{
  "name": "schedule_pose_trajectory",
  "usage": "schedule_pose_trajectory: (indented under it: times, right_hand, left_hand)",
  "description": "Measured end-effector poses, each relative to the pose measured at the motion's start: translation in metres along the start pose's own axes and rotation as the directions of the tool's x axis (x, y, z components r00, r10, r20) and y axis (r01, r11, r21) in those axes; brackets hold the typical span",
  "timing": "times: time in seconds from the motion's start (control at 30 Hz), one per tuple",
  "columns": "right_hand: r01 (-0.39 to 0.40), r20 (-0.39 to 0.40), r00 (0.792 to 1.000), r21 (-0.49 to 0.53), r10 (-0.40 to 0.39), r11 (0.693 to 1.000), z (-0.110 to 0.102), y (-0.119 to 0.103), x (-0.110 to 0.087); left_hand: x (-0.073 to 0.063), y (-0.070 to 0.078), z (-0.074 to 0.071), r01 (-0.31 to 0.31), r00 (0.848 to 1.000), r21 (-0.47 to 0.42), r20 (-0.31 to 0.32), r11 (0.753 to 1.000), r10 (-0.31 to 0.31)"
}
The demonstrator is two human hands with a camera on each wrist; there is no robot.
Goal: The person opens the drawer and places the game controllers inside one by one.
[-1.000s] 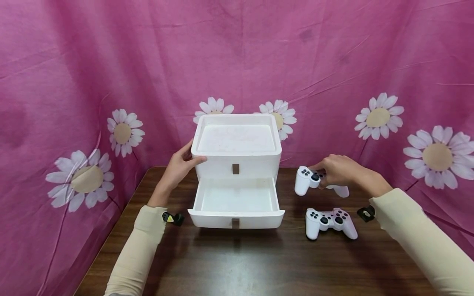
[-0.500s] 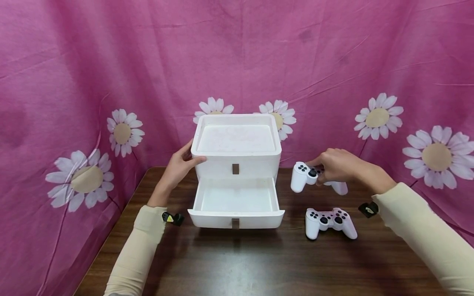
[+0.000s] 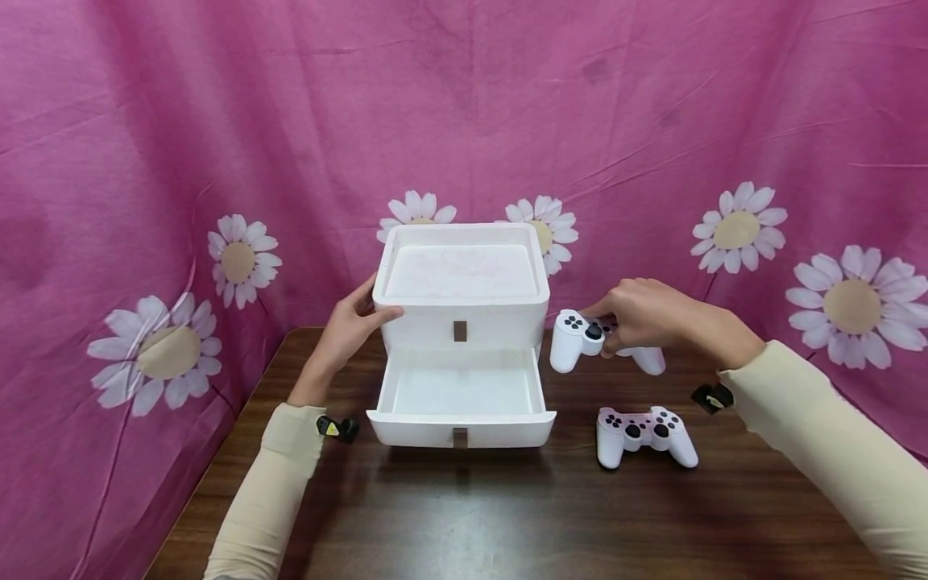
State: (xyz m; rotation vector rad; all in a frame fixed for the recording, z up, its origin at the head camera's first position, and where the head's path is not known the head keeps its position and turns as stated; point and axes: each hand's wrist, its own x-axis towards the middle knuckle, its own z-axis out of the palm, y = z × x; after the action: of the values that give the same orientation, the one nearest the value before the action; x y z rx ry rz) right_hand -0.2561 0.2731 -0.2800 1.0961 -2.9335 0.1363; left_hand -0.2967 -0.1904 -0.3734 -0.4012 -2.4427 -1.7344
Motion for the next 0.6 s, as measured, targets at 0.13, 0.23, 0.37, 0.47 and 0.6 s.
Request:
schedule_pose_trajectory:
  times: [0.13,0.23,0.37,0.47,0.6]
  right_hand:
    - [0.017,0.011,1.0,0.001,-0.017,1.0,-0.005,-0.005,0.005]
    - [0.03,0.018,0.999,-0.002,-0.03,1.0,-0.008,-0.009,0.008]
    - [0.034,0.027,0.999,-0.005,-0.034,0.999,-0.012,-0.013,0.012]
    - [0.035,0.034,0.999,-0.009,-0.035,0.999,-0.014,-0.017,0.015]
    - [0.051,0.037,0.998,-0.023,-0.05,0.998,-0.018,-0.023,0.019]
  left_hand:
    - [0.0,0.0,0.0,-0.002,1.0,-0.001,0.002,1.0,0.002]
    - [0.0,0.0,0.0,-0.004,1.0,0.001,-0.002,1.0,0.004]
    - [0.0,-0.001,0.0,-0.007,1.0,0.003,-0.004,1.0,0.007]
    - [0.001,-0.002,0.001,-0.009,1.0,0.001,-0.004,1.0,0.009]
    - [0.001,-0.003,0.001,-0.01,1.0,-0.004,-0.004,1.0,0.01]
